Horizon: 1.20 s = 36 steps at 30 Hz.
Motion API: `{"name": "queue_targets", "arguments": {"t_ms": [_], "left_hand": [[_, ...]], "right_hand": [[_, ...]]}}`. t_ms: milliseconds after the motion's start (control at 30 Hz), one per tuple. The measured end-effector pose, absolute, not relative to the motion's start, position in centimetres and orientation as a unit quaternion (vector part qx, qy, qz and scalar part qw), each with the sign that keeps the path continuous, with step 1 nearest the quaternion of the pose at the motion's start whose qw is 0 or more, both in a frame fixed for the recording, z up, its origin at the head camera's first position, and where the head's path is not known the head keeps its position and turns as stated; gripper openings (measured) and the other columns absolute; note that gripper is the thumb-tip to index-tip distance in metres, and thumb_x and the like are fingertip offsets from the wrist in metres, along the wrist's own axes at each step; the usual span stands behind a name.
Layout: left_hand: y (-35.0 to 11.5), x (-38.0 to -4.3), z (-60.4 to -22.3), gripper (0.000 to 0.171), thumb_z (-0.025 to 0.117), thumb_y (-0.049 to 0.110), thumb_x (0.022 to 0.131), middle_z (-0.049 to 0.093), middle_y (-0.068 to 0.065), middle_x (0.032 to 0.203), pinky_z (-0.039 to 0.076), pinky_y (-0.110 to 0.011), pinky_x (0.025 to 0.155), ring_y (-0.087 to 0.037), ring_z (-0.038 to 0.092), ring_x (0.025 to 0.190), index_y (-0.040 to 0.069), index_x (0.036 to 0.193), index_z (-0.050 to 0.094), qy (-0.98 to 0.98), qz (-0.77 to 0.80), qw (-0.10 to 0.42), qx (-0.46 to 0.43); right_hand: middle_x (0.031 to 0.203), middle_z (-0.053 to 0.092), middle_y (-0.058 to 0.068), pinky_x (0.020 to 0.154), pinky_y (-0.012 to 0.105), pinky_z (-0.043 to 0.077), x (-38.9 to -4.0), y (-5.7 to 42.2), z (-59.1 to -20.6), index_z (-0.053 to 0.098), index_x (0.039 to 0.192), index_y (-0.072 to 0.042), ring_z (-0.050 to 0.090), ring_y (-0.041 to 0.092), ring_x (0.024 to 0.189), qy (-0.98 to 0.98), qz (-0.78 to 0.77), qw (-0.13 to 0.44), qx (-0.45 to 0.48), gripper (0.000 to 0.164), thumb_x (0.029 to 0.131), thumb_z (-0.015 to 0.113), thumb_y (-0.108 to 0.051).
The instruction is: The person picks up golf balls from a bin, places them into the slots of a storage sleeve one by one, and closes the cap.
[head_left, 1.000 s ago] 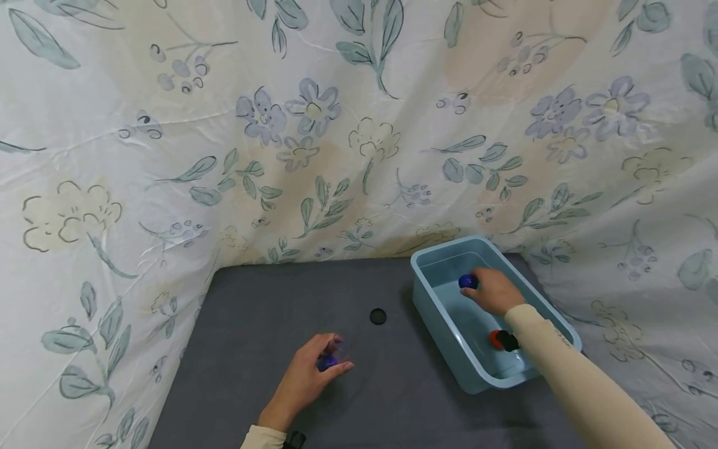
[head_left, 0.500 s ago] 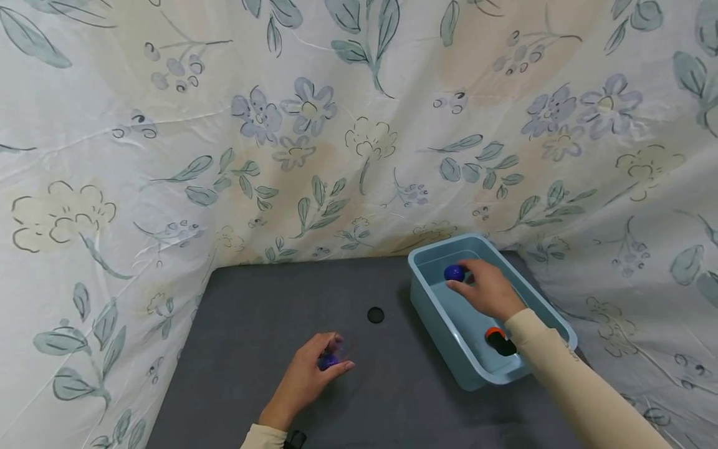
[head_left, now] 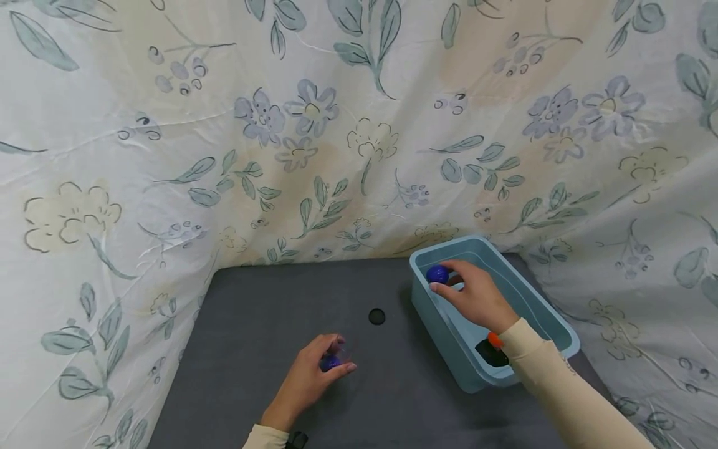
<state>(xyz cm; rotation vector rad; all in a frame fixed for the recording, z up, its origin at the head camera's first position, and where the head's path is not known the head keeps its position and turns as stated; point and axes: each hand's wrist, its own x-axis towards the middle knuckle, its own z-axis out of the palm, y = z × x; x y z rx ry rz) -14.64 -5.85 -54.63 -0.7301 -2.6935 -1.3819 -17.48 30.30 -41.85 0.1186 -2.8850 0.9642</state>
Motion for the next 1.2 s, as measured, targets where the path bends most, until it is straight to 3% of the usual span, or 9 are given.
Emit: {"name": "queue_targets", "arguments": {"t_ms": [133, 267, 633, 867, 1067, 1200], "left_hand": [[-5.8, -14.6, -54.7, 0.043, 0.076, 0.054, 0.089, 0.066, 0.005, 0.107, 0.059, -0.041, 0.084, -0.014, 0.066, 0.096, 0.029, 0.122, 0.063, -0.861, -0.450, 0.010, -0.237], [-5.7, -14.6, -54.7, 0.043, 0.076, 0.055, 0.089, 0.064, 0.010, 0.106, 0.059, -0.041, 0.085, -0.012, 0.066, 0.096, 0.031, 0.123, 0.063, -0.862, -0.449, 0.010, -0.236], [-5.4, -14.5, -54.8, 0.043, 0.077, 0.053, 0.088, 0.063, 0.010, 0.103, 0.059, -0.040, 0.082, -0.010, 0.064, 0.092, 0.029, 0.121, 0.064, -0.862, -0.444, 0.022, -0.243], [-5.3, -14.5, -54.8, 0.043, 0.076, 0.054, 0.089, 0.061, 0.014, 0.103, 0.059, -0.040, 0.082, -0.007, 0.063, 0.091, 0.030, 0.121, 0.063, -0.862, -0.442, 0.020, -0.249], [-5.2, -14.5, -54.8, 0.040, 0.080, 0.049, 0.088, 0.059, 0.019, 0.103, 0.059, -0.033, 0.081, -0.001, 0.060, 0.090, 0.033, 0.121, 0.063, -0.856, -0.445, 0.035, -0.262], [-5.1, -14.5, -54.8, 0.041, 0.081, 0.046, 0.088, 0.064, 0.012, 0.104, 0.058, -0.028, 0.081, -0.001, 0.061, 0.091, 0.032, 0.121, 0.062, -0.852, -0.446, 0.042, -0.269]], "right_hand": [[0.132, 0.065, 0.015, 0.079, 0.043, 0.062, -16.9, 29.2, -41.9, 0.057, 0.142, -0.008, 0.069, 0.032, 0.108, -0.940, 0.333, 0.060, 0.052, 0.058, 0.097, 0.074, -0.040], [0.131, 0.066, 0.014, 0.082, 0.043, 0.061, -16.1, 27.9, -41.9, 0.059, 0.141, -0.008, 0.068, 0.029, 0.108, -0.935, 0.341, 0.061, 0.071, 0.055, 0.097, 0.075, -0.036], [0.118, 0.071, 0.003, 0.075, 0.027, 0.059, -14.7, 23.8, -42.4, 0.066, 0.132, -0.013, 0.068, 0.016, 0.095, -0.930, 0.339, 0.065, 0.124, 0.046, 0.093, 0.080, -0.032], [0.120, 0.070, -0.001, 0.075, 0.024, 0.057, -14.2, 22.0, -43.2, 0.066, 0.133, -0.019, 0.069, 0.014, 0.096, -0.914, 0.380, 0.048, 0.132, 0.046, 0.093, 0.080, -0.034], [0.121, 0.069, 0.000, 0.079, 0.024, 0.059, -14.1, 20.6, -44.1, 0.065, 0.134, -0.019, 0.070, 0.016, 0.100, -0.888, 0.432, 0.025, 0.154, 0.046, 0.094, 0.078, -0.036], [0.122, 0.070, 0.000, 0.079, 0.026, 0.059, -14.0, 19.9, -44.7, 0.065, 0.133, -0.020, 0.070, 0.014, 0.100, -0.872, 0.459, 0.006, 0.172, 0.044, 0.095, 0.077, -0.036]]}}
